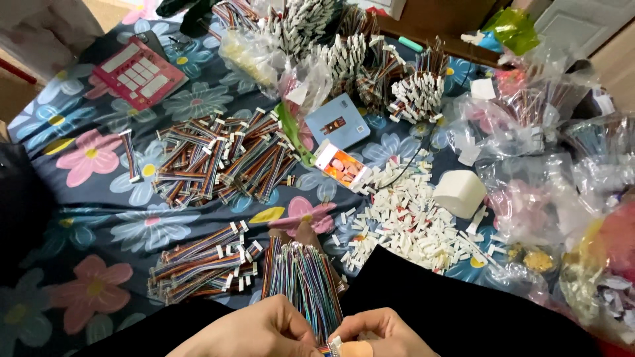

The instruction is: Assembling multi-colored ribbon cables by manually attaching white plastic connector housings to the ends.

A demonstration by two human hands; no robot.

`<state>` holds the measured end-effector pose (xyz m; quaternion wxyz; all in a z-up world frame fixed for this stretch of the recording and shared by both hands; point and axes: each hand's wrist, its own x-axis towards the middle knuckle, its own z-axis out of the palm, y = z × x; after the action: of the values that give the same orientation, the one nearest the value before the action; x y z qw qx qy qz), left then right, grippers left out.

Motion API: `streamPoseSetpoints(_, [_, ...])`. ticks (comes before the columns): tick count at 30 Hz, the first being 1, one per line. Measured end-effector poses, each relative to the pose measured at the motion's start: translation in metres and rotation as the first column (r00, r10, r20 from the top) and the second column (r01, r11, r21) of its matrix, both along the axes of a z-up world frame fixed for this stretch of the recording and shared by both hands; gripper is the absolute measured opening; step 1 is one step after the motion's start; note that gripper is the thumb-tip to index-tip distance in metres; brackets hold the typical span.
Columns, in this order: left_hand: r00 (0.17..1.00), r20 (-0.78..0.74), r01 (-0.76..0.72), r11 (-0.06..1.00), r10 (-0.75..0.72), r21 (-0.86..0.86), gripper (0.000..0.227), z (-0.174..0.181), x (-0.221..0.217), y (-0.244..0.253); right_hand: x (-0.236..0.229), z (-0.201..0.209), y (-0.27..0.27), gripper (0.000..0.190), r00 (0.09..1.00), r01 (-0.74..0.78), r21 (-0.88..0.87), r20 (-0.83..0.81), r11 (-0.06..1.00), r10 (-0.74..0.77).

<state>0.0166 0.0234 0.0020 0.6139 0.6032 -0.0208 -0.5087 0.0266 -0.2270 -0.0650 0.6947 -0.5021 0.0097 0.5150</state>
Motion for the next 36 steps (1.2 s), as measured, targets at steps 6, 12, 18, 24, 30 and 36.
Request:
streamPoseSetpoints(6, [0.994,0.08,0.063,0.996,-0.068,0.061,0.015,-0.003,0.004,0.003,0.006,-0.001,0.002,0.022,1.0,0.014,-0.028,0.018,1.0,-0.014])
streamPoseSetpoints(12, [0.998,0.045,0.037,0.999,-0.037,0.005,0.019,-0.006,-0.001,0.004,0.0,-0.005,0.003,0.021,0.999,0.04,-0.018,-0.01,0.999,-0.04])
streamPoseSetpoints(18, [0.995,0.086,0.044,0.988,-0.057,0.147,0.015,0.009,-0.007,-0.003,-0.013,-0.018,-0.004,0.034,0.994,0.078,-0.067,-0.073,0.995,-0.083])
streamPoseSetpoints(24, [0.999,-0.02,-0.025,0.995,0.027,0.1,0.025,0.017,-0.028,-0.007,-0.036,-0.01,-0.004,0.029,0.996,0.077,-0.065,-0.03,0.995,-0.079])
streamPoseSetpoints(30, [0.996,0.084,0.018,0.966,-0.041,0.257,0.013,0.032,-0.035,-0.019,-0.047,0.009,-0.005,0.028,0.965,0.152,-0.108,-0.198,0.982,-0.171])
streamPoseSetpoints(36, [0.99,-0.111,-0.094,0.995,0.091,-0.023,0.012,0.014,-0.043,-0.012,-0.049,0.005,-0.009,0.023,0.983,0.125,-0.064,-0.125,0.99,-0.132])
